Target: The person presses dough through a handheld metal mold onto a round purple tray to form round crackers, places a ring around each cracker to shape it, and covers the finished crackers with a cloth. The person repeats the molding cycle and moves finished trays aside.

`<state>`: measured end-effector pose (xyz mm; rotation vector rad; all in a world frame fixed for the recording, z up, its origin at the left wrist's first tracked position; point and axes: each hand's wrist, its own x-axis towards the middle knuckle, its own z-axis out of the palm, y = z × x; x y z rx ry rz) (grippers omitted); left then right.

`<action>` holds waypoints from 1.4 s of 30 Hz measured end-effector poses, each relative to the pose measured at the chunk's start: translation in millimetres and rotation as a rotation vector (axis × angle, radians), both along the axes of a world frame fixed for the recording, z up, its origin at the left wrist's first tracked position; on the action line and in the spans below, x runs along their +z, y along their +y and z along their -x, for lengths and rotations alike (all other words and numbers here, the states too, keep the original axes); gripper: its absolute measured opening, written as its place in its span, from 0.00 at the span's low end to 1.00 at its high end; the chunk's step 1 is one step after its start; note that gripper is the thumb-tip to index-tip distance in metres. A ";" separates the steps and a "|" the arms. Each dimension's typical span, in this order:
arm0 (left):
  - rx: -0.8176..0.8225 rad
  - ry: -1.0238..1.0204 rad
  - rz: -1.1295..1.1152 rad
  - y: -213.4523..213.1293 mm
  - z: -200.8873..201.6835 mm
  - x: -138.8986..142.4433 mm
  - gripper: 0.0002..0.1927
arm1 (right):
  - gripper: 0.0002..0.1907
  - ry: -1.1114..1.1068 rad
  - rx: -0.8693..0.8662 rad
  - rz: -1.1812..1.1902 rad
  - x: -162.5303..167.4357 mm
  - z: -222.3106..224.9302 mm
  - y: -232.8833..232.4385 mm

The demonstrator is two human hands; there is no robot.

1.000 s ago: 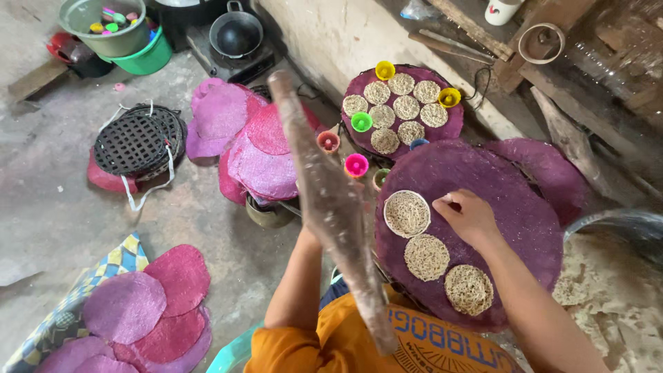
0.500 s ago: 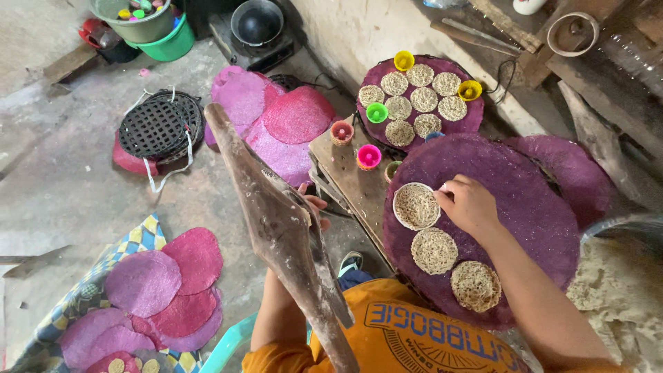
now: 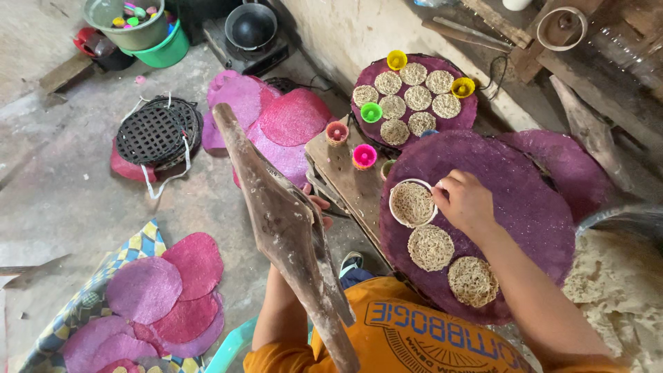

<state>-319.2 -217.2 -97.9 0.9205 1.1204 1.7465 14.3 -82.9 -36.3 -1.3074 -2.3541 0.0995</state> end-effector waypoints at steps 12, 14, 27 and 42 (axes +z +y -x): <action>0.006 -0.270 0.376 3.1 -1.9 28.3 0.18 | 0.08 0.018 0.051 -0.124 15.6 -2.4 -3.9; -0.038 -0.250 0.250 -0.4 -1.7 21.3 0.19 | 0.08 0.046 0.080 -0.149 17.8 -4.8 -3.7; -0.052 -0.307 0.187 -7.0 -1.4 12.7 0.25 | 0.06 0.061 -0.052 -0.130 9.2 -16.0 -3.9; -0.123 -0.261 0.148 4.4 3.1 -4.8 0.15 | 0.08 0.002 -0.051 -0.213 15.9 0.7 -11.6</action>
